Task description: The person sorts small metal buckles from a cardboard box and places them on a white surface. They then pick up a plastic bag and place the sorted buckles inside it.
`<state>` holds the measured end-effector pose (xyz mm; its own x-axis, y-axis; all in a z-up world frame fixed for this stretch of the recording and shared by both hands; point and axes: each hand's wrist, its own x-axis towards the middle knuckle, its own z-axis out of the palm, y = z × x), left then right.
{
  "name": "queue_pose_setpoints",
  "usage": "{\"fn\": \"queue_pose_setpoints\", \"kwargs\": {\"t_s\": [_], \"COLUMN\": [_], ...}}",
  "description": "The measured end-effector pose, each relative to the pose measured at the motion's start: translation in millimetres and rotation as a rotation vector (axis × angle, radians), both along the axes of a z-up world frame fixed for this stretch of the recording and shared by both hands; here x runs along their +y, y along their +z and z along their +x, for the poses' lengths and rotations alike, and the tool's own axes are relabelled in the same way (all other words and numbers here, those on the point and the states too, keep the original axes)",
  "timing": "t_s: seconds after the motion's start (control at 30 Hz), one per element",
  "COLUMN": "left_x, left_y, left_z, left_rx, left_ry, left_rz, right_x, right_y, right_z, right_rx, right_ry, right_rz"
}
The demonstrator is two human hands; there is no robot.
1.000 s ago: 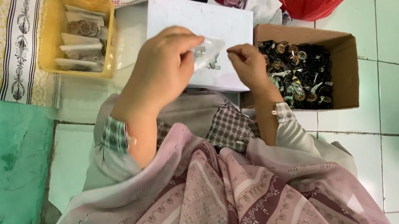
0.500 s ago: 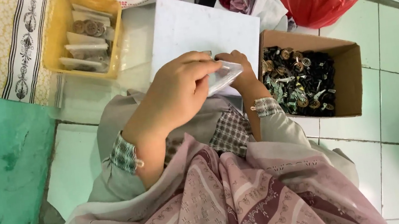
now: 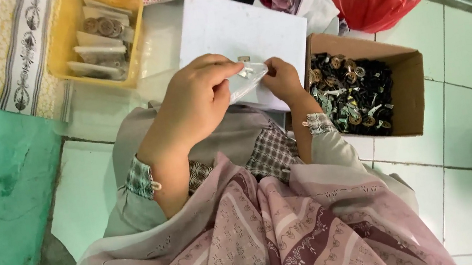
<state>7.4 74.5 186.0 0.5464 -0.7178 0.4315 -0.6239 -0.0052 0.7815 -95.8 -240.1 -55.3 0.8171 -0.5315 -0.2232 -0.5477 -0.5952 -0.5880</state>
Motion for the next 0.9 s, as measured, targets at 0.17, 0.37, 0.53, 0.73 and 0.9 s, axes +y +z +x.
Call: {"fn": "queue_pose_setpoints", "kwargs": {"t_s": [0.17, 0.37, 0.53, 0.73, 0.9], "left_x": [4, 4, 2, 3, 5], "left_y": [-29, -34, -22, -33, -32], "left_z": [8, 4, -3, -4, -5], "left_rx": [0.058, 0.079, 0.085, 0.096, 0.112], "left_ry": [0.064, 0.068, 0.042, 0.035, 0.030], "left_rz": [0.025, 0.018, -0.018, -0.017, 0.042], "right_x": [11, 16, 18, 15, 16], "right_y": [44, 35, 23, 19, 24], "right_z": [-4, -11, 2, 6, 2], "right_rx": [-0.158, -0.122, -0.079, -0.055, -0.115], "right_ry": [-0.077, 0.018, 0.021, 0.002, -0.067], "right_rz": [0.143, 0.041, -0.109, -0.128, -0.011]}}
